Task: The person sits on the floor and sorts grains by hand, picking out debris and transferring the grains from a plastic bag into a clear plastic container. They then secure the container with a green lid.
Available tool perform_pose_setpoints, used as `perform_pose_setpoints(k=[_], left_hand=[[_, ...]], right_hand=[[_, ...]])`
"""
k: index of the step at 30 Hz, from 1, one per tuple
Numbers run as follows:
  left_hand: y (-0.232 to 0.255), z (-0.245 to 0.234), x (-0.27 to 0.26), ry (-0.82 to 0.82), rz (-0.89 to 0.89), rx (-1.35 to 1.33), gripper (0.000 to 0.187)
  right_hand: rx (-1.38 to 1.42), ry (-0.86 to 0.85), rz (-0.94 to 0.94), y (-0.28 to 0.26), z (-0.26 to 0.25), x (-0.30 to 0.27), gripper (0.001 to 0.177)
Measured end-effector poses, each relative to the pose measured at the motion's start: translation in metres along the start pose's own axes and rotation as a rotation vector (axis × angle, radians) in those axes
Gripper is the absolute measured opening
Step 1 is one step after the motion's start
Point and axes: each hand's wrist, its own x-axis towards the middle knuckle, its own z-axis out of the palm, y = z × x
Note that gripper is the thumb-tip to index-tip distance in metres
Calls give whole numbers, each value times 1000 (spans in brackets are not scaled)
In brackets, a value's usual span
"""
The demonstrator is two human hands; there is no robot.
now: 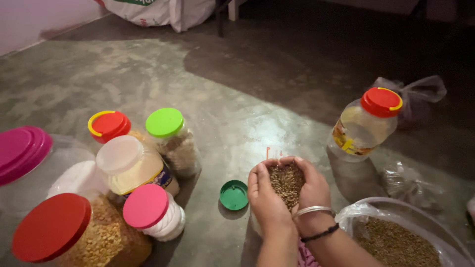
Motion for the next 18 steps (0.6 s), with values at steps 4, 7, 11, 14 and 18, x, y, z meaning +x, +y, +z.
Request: perform_pose_setpoints(k=[4,7,11,14,18], left_hand=[[-3,-4,1,-27,-13,-4,29],[-5,-7,6,-59,17,-4,28],[-9,-10,10,-76,41,16,27],[-12,-12,10,-76,26,8,27],[-11,-10,11,-47,-62,-93,26]], right_hand=[[-134,-97,-142,2,-3,-2,24],[-229,-127,-194,3,-1,-1,25],[-92,-169,-87,5,-1,3,23],[-57,-210,-93,9,-5,8,22],[120,-220,-10,10,-12,15,21]])
